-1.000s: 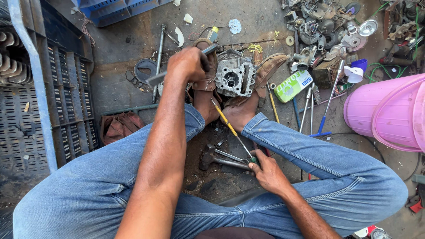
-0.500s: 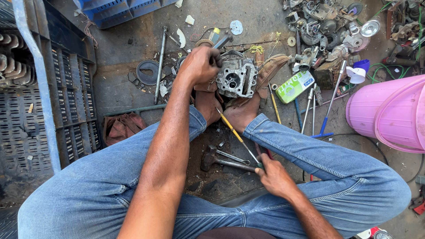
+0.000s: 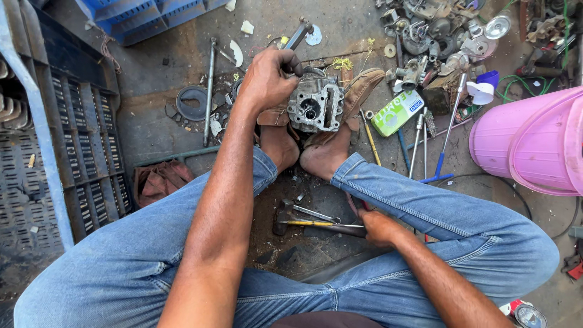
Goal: The person sits on the floor and uses a hammer and a metal punch to strike a metal engine component held between their feet. They repeatedly adjust the punch and hammer to remove or adjust a part within the engine casing.
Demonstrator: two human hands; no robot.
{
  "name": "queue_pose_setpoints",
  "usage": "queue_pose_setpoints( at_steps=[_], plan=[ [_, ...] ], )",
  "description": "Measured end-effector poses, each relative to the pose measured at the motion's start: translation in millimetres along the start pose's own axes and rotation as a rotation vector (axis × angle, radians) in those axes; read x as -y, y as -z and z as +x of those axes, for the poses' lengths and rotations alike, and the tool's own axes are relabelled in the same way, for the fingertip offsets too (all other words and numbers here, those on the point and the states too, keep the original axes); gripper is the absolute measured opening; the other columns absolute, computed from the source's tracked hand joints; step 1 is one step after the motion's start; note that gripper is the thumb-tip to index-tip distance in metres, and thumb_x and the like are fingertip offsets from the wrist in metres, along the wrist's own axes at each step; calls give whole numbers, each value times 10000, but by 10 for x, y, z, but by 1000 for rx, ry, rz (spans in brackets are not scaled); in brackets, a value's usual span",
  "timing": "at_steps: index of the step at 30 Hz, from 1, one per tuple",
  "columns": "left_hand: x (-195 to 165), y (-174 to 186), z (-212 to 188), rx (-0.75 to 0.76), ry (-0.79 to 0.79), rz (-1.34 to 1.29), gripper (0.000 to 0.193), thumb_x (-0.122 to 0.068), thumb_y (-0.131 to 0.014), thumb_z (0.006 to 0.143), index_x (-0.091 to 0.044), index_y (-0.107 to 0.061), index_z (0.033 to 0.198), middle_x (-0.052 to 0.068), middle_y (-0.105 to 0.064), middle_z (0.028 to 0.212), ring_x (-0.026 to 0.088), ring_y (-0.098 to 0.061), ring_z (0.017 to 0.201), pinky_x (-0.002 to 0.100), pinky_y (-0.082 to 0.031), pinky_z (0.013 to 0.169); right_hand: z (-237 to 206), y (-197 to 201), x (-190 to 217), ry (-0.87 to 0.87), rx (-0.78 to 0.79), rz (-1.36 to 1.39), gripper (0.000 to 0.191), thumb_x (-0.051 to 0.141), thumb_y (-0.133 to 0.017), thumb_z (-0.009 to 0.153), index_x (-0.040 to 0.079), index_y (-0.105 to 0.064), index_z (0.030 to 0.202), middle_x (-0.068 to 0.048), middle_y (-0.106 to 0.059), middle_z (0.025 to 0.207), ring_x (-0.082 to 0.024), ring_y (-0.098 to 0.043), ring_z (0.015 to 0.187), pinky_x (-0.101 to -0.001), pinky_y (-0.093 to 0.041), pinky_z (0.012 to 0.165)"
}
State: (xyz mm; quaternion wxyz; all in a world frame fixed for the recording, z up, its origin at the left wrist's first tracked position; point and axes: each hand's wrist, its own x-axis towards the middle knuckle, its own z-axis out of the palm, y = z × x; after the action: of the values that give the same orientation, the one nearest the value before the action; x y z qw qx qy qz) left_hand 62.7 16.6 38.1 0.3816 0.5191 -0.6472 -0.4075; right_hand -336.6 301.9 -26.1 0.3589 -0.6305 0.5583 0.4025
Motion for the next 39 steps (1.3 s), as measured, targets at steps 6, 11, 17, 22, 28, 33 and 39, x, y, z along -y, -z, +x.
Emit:
queue_pose_setpoints(
  at_steps=[6,11,17,22,28,33,39],
  plan=[
    [18,-28,23,31,-5,-20,182,-98,-709,730,-99,-758,906,101,-671,858,229,-672,803,372,-537,727,-31,-88,44,-105,48,-367,296,144,-513,1005,55,-621,1266,-192,-663,1287,-345,-691,1141,-466,-572,933],
    [-155,26,28,14,-50,-140,165,-88,-679,753,-85,-735,908,76,-680,887,198,-661,805,347,-542,734,-465,772,704,163,-269,-356,499,82,-558,884,48,-506,1379,-181,-663,1152,-369,-706,985,-484,-588,810],
    [-725,240,-49,-125,-190,-108,164,-79,-690,745,-75,-720,905,62,-597,863,192,-625,785,331,-521,695,-588,2043,1431,388,-992,-184,721,69,-731,776,-2,-459,1441,-240,-535,1337,-424,-554,1207,-521,-491,1001],
    [-1401,558,-50,-192,-302,-141,115,-48,-684,813,-53,-716,923,17,-611,840,129,-600,764,296,-510,680,-291,2530,1684,319,-1089,-422,1126,361,-914,583,-35,-367,1483,-244,-304,1567,-433,-301,1456,-551,-315,1159],
    [-1931,1217,-527,-116,-247,-78,101,11,-657,880,-20,-701,965,-37,-636,832,49,-561,767,230,-481,677,69,2718,1473,281,-1048,-308,1325,432,-998,502,-62,-325,1530,-220,-310,1588,-445,-309,1458,-506,-351,1179],
    [-1947,1299,-887,-172,93,-221,69,0,-685,877,-42,-708,926,-46,-590,775,24,-495,686,215,-389,594,195,2960,1236,309,-911,-31,1332,422,-1023,439,12,-361,1519,-188,-357,1551,-431,-377,1437,-487,-418,1127],
    [-1942,1224,-916,-146,282,-566,141,42,-623,844,-53,-685,928,-51,-655,786,19,-522,636,196,-406,551,186,3270,1149,341,-679,-8,1327,349,-1040,433,31,-349,1520,-202,-323,1593,-418,-404,1393,-458,-407,1134]
  ],
)
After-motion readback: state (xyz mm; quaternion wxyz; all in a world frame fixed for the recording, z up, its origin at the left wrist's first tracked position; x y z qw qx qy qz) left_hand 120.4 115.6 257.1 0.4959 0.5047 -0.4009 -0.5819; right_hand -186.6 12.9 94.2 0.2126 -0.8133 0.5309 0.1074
